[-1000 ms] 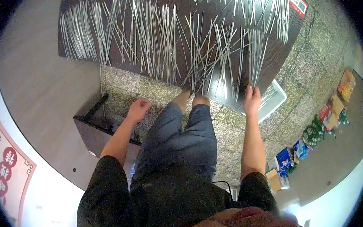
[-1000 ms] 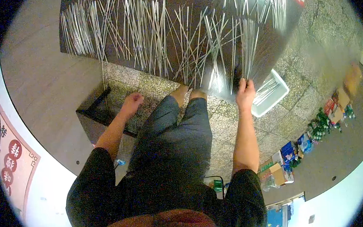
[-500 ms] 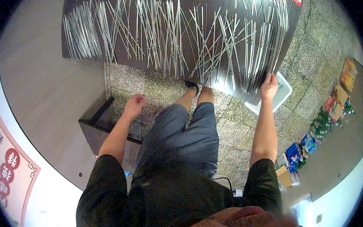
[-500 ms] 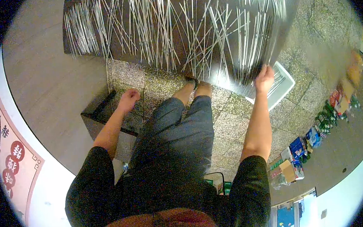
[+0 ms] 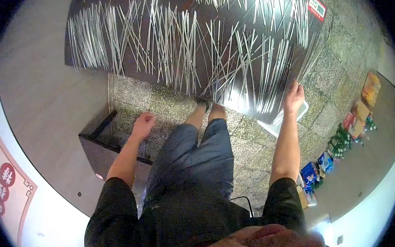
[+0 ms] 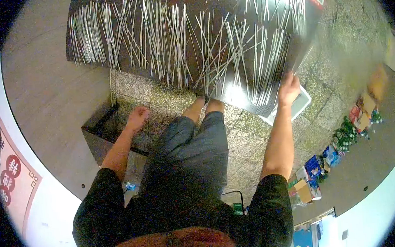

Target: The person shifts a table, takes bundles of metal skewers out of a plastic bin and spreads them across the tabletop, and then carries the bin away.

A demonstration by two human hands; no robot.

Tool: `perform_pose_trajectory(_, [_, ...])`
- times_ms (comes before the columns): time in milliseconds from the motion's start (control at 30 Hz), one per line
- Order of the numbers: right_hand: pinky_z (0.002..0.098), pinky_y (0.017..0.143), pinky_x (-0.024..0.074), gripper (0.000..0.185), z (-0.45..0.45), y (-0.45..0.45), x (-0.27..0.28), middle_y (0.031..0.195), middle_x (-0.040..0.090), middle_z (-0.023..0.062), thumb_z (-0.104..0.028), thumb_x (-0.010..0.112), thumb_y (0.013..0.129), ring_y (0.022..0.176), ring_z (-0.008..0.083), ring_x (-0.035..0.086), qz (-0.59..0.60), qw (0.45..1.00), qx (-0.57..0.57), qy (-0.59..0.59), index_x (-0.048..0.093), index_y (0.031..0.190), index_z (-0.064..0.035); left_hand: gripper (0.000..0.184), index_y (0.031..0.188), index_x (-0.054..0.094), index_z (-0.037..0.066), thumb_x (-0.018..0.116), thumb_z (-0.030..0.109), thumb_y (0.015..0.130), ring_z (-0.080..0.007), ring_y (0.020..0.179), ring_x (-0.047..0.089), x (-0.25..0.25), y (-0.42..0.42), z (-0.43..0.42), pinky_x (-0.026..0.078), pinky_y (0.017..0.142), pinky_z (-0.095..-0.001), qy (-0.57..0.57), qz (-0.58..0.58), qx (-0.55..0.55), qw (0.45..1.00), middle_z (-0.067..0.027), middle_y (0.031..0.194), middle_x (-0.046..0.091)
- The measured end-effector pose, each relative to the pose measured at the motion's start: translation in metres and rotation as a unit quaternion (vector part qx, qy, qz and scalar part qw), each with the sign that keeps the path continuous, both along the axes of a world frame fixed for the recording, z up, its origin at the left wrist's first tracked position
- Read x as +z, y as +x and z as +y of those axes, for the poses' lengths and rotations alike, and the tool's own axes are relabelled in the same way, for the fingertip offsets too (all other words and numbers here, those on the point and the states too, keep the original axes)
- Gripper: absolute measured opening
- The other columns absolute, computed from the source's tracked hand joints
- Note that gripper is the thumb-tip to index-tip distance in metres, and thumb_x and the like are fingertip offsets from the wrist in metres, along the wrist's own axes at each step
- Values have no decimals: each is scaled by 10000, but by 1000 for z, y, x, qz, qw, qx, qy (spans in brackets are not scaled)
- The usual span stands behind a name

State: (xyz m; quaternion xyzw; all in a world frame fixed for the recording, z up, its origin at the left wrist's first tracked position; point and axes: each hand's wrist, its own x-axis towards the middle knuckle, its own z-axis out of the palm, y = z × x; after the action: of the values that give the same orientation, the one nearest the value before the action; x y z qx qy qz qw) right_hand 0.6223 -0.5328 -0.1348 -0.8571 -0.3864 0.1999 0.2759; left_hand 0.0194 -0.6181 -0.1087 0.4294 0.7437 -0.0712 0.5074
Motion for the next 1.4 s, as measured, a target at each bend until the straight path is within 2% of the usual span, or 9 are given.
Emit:
perform_pose_trajectory(67, [431,657,450,319,24,14,-4,805,613,226,-257,451,937,705,372,573,-112,990,87,19,601,901,22,338,1070,600,18,640,283,864,-169,855,629,-16,-11,-11,484,792,-314,-25,-77,59,995,-99,937,674])
perform_pose_trajectory(267, [462,742,452,410,135,86,-19,840,628,238,-371,472,897,787,439,578,-194,972,130,8,639,873,3,334,1055,583,-2,646,271,872,-137,816,602,30,29,7,479,756,-295,-51,-16,91,994,-68,893,657])
perform_pose_trajectory(367, [452,763,457,409,175,130,-49,869,638,246,-367,464,892,827,435,590,-193,976,54,-88,658,920,-7,331,1024,589,-4,657,277,862,-132,804,593,18,29,-8,477,749,-291,-37,-37,109,993,-61,883,652])
perform_pose_trajectory(700, [450,805,463,425,238,168,-73,920,640,259,-380,452,909,909,438,598,-244,944,202,-91,652,957,-8,334,1051,599,25,664,272,836,-192,830,619,16,82,2,483,764,-330,-51,10,93,994,-100,910,664])
perform_pose_trajectory(967, [443,810,459,453,241,180,-71,963,644,249,-392,434,920,924,436,598,-212,964,157,-43,644,1024,-5,388,1065,591,-12,643,309,854,-203,852,634,-6,95,9,492,778,-333,-46,16,23,999,-124,930,672])
perform_pose_trajectory(1067, [411,800,468,467,230,164,-50,985,657,227,-398,442,923,908,422,607,-95,993,63,-35,636,1103,-13,404,1061,592,-16,644,328,856,-198,843,634,2,102,17,494,766,-330,-38,-32,78,996,-118,925,674])
perform_pose_trajectory(1200, [453,707,454,457,172,119,-24,828,633,226,-384,430,950,767,415,586,-161,980,109,28,635,910,22,394,1061,602,-10,647,323,857,-174,815,626,-3,98,12,498,734,-319,-52,-48,127,989,-100,884,670])
perform_pose_trajectory(1267, [442,728,463,285,115,80,-18,932,612,206,-244,473,949,848,387,569,-211,962,156,-78,619,952,1,387,1064,604,-6,649,317,857,-158,798,618,-5,97,9,499,715,-311,-97,-67,131,984,-87,860,665])
perform_pose_trajectory(1400, [410,772,458,252,11,-17,-22,907,610,212,-217,526,940,847,345,586,-46,994,90,-32,644,986,1,358,1053,620,16,648,315,857,-154,796,616,-18,93,-10,497,716,-310,-56,-42,94,993,-74,847,663])
